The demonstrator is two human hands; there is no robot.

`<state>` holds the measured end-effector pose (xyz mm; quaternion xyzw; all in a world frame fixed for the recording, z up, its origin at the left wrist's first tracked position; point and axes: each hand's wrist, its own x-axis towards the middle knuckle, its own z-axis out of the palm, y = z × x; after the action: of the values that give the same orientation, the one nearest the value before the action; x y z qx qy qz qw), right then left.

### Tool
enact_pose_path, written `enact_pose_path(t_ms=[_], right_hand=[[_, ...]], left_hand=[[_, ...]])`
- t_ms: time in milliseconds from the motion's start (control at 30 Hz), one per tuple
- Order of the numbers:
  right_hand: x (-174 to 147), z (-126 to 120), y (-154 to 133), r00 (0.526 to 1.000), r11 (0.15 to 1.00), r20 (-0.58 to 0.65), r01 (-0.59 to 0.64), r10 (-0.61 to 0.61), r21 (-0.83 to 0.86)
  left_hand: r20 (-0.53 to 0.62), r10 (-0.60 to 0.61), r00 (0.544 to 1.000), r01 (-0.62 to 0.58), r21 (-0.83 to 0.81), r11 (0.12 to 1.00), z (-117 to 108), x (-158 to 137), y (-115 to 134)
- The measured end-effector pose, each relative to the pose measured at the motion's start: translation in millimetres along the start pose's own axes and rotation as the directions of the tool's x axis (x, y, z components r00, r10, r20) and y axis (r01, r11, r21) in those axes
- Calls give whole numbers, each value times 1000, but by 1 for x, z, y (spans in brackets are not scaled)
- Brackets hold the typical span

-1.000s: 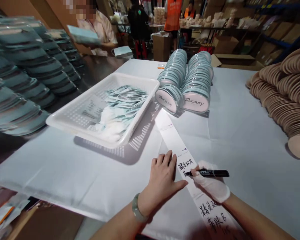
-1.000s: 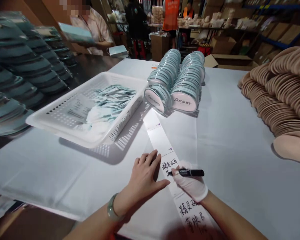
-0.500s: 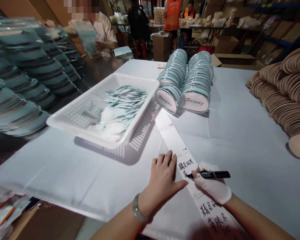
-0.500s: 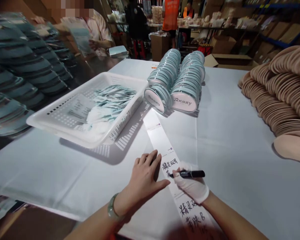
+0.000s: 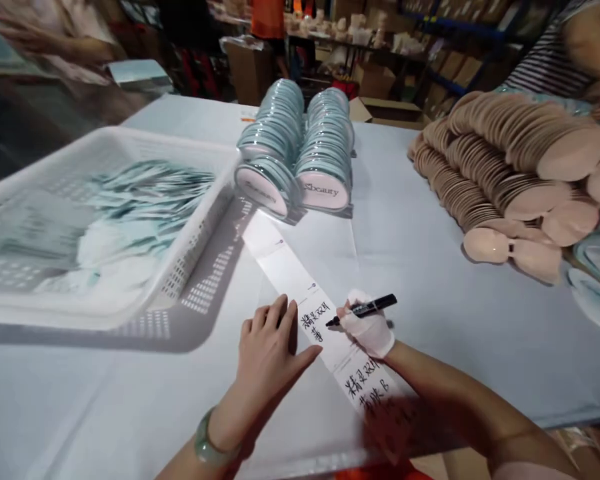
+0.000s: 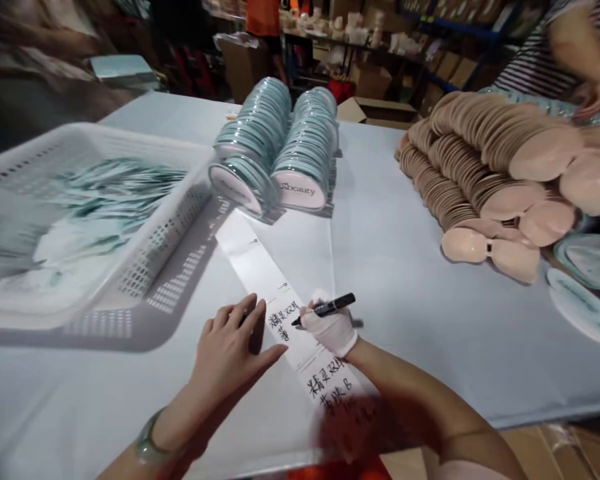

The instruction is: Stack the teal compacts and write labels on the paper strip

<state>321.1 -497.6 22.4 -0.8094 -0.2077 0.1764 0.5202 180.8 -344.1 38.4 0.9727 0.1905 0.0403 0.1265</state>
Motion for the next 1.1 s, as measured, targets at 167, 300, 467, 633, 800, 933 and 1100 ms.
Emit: enact_pose_path(t_ms=[167, 300, 467, 633, 800, 933, 1100], right_hand=[[7, 0, -14, 998, 987, 53, -52, 45, 151], [14, -11, -32, 965, 964, 237, -164, 113, 208], [9, -14, -33, 943, 960, 291, -219, 162, 174], [0, -1, -22, 992, 994, 88, -101, 96, 52], [0, -2, -24, 978, 990, 197, -92, 69, 107], [2, -6, -25, 961, 992, 256, -116, 102, 42], [4, -7, -24, 976, 999, 214, 45, -50, 28]], left_hand=[[3, 8, 1000, -8, 4, 1000, -2, -1, 2], [-2, -2, 1000, 2, -18, 1000, -4, -2, 4], [10, 2, 1000, -2, -36, 999, -5, -1, 4], [47, -2, 999, 5, -56, 998, -6, 2, 3], [37, -7, 999, 10, -69, 998, -5, 3, 3], [33, -3, 999, 6, -86, 996, -3, 3, 2], [51, -13, 999, 18, -88, 996, -4, 4, 2]])
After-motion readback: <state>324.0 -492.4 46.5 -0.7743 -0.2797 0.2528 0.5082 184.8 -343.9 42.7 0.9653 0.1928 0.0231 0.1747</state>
